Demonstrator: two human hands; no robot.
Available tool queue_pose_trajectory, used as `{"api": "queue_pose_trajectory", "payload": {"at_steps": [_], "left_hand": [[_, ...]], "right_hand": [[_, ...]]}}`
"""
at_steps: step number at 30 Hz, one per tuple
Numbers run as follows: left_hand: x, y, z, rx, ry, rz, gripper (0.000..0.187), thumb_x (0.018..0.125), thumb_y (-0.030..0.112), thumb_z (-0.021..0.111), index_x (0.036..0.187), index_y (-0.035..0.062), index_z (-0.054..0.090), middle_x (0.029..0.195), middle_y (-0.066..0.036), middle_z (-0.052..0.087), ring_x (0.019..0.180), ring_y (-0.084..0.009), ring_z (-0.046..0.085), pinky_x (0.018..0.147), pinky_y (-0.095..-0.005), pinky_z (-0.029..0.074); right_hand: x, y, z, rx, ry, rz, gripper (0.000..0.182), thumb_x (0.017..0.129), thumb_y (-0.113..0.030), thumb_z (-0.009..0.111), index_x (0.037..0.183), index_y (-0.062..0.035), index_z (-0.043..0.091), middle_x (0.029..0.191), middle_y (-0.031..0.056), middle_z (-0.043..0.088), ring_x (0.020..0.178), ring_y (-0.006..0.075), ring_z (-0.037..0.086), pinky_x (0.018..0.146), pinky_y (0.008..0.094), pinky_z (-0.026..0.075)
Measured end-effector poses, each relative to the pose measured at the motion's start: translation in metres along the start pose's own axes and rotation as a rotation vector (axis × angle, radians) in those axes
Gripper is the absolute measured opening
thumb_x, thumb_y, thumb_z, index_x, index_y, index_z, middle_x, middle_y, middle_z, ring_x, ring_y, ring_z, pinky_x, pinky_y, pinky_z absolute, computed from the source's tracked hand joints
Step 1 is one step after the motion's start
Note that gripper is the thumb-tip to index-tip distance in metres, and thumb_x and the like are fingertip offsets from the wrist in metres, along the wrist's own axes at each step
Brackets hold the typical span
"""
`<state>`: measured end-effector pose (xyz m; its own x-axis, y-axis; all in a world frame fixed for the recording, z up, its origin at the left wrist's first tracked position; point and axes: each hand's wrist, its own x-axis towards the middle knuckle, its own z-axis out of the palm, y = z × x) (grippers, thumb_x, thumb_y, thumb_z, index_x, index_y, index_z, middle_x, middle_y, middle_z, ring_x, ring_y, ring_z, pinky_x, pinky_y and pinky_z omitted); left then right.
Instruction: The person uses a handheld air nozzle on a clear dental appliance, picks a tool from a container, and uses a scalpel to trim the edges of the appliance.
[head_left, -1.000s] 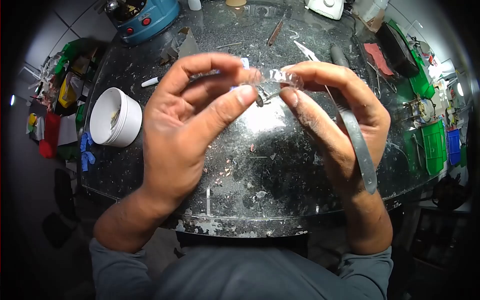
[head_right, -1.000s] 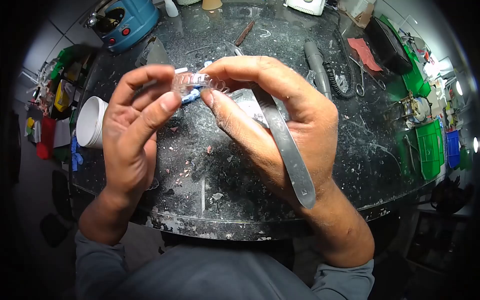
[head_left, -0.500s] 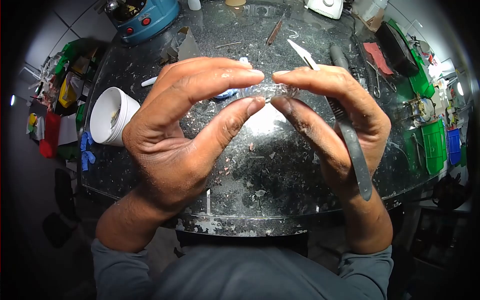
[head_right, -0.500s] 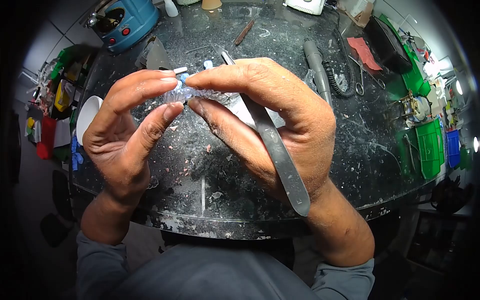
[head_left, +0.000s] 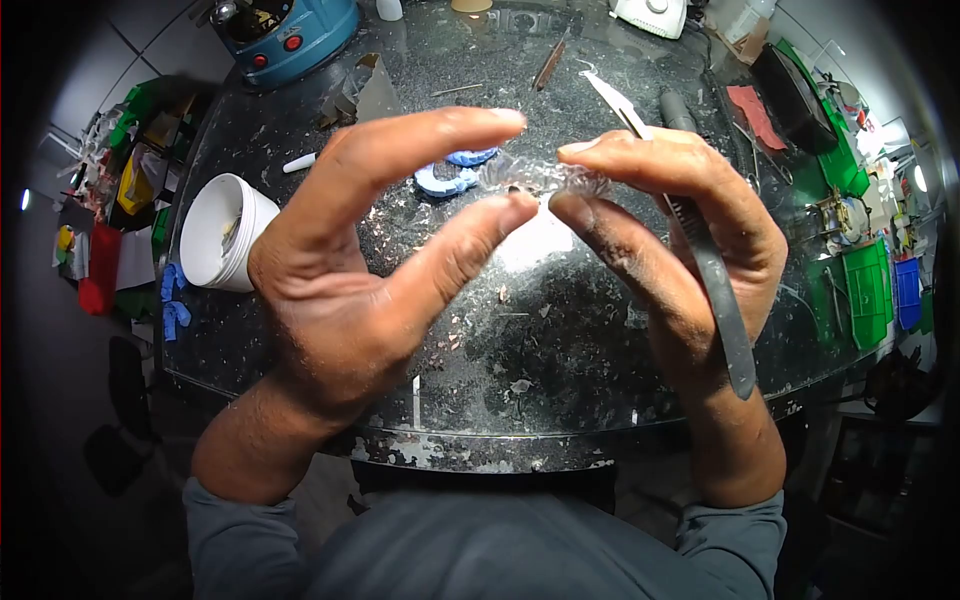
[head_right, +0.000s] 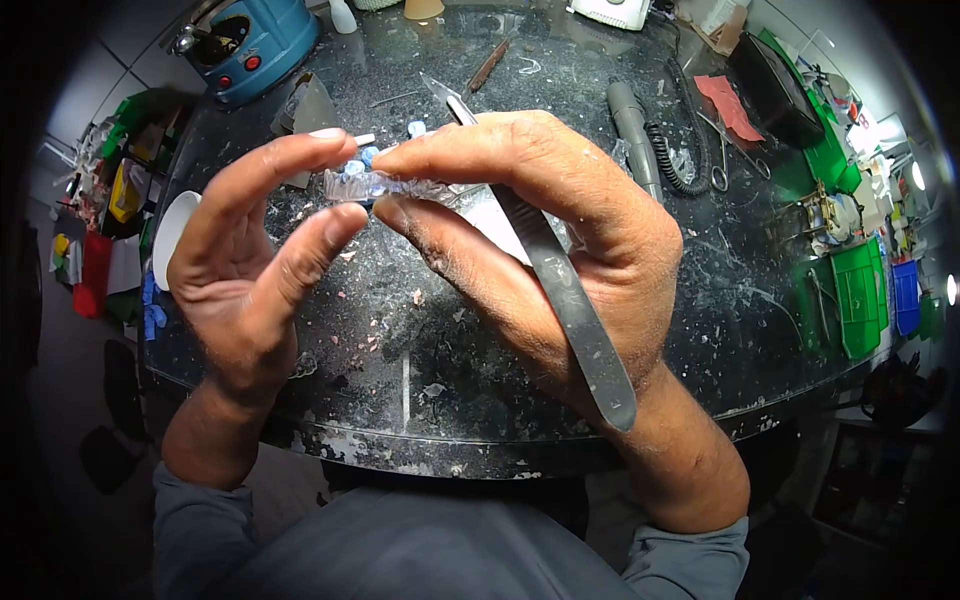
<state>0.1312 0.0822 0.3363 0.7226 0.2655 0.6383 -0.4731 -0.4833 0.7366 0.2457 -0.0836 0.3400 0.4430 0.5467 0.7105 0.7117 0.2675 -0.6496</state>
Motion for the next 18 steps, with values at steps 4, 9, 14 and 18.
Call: {"api": "queue_pose_trajectory", "payload": {"at_steps": [4, 9, 14, 18], "left_hand": [[0.003, 0.000, -0.007, 0.251, -0.144, 0.276, 0.032, 0.076, -0.002, 0.073, 0.107, 0.0010, 0.065, 0.115, -0.017, 0.062, 0.110, -0.0239, 0.057, 0.094, -0.0347, 0.045], [0.001, 0.001, -0.006, 0.269, -0.144, 0.272, 0.032, 0.076, -0.002, 0.073, 0.107, 0.0017, 0.066, 0.117, -0.018, 0.061, 0.111, -0.0245, 0.056, 0.095, -0.0344, 0.044], [0.000, -0.005, -0.005, 0.148, -0.120, 0.184, 0.027, 0.078, -0.003, 0.070, 0.105, -0.0004, 0.065, 0.112, -0.017, 0.062, 0.108, -0.0236, 0.058, 0.095, -0.0339, 0.045], [-0.001, -0.010, -0.002, -0.012, -0.080, 0.091, 0.024, 0.082, -0.004, 0.067, 0.105, -0.0027, 0.063, 0.108, -0.016, 0.064, 0.105, -0.0217, 0.060, 0.094, -0.0324, 0.046]], "right_hand": [[-0.002, 0.001, -0.001, 0.022, -0.031, -0.028, 0.030, 0.072, 0.008, 0.072, 0.100, -0.0007, 0.068, 0.095, 0.0109, 0.067, 0.091, 0.0178, 0.063, 0.081, 0.0291, 0.049], [-0.001, -0.002, 0.000, -0.036, -0.027, -0.023, 0.027, 0.072, 0.008, 0.073, 0.097, 0.0003, 0.068, 0.093, 0.0111, 0.067, 0.091, 0.0177, 0.063, 0.081, 0.0287, 0.048], [0.000, -0.006, 0.002, -0.043, -0.008, 0.041, 0.024, 0.071, 0.005, 0.075, 0.093, 0.0005, 0.068, 0.091, 0.0110, 0.068, 0.089, 0.0172, 0.063, 0.080, 0.0281, 0.048], [0.001, -0.007, 0.001, -0.069, 0.032, 0.033, 0.022, 0.071, 0.003, 0.076, 0.091, -0.0001, 0.068, 0.091, 0.0105, 0.069, 0.086, 0.0168, 0.063, 0.080, 0.0286, 0.047]]}}
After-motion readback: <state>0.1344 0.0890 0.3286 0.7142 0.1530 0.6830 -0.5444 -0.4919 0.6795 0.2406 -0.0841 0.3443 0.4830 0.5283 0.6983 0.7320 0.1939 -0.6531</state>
